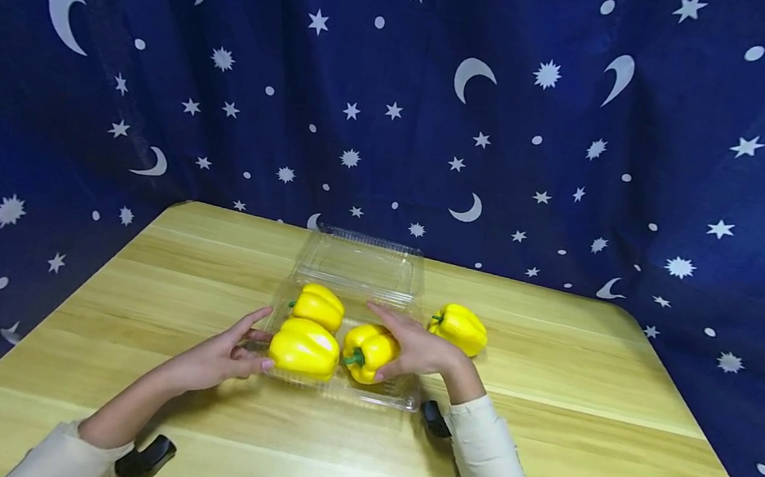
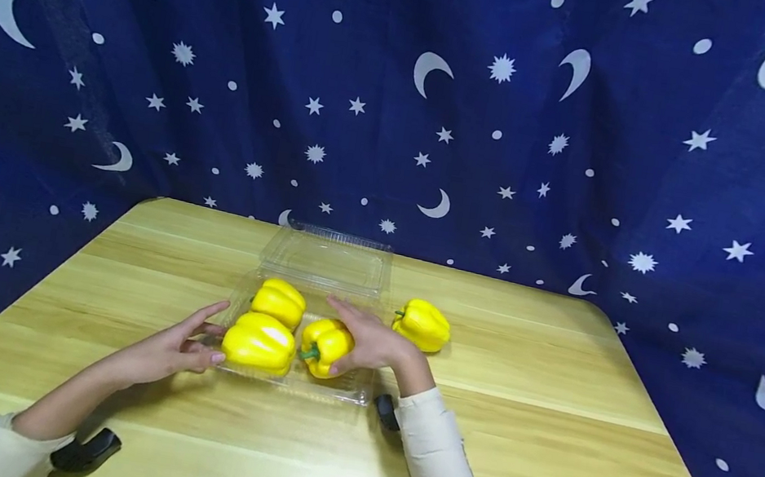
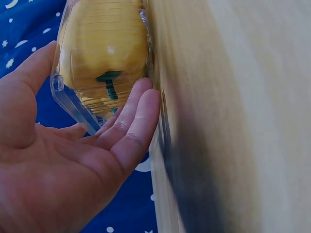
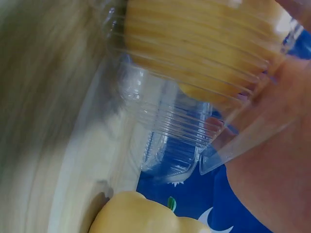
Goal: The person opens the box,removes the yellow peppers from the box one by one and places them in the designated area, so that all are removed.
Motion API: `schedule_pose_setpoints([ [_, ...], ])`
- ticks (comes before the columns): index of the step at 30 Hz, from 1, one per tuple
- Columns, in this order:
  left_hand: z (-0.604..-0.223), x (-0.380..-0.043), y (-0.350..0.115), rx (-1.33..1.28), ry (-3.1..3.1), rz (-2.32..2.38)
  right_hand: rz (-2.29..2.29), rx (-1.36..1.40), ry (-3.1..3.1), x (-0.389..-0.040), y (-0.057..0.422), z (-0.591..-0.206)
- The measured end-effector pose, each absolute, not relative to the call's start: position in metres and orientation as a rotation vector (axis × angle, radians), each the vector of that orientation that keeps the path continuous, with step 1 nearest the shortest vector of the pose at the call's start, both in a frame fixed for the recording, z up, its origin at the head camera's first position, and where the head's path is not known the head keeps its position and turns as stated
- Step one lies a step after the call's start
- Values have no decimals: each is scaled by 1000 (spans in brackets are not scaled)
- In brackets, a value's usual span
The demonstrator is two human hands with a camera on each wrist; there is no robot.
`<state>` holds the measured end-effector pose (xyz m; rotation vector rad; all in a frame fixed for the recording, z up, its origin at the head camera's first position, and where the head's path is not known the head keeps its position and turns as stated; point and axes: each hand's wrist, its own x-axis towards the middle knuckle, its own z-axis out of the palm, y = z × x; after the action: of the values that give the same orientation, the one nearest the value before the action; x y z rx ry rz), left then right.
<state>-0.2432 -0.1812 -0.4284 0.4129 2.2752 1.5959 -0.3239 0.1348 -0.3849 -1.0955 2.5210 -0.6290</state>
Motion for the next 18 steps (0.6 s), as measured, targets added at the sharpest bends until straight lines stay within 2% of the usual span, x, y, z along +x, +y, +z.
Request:
schedule_pose_setpoints([
  [18, -428, -243, -180, 376, 2308, 1577, -560, -1119, 2570, -319, 134, -388],
])
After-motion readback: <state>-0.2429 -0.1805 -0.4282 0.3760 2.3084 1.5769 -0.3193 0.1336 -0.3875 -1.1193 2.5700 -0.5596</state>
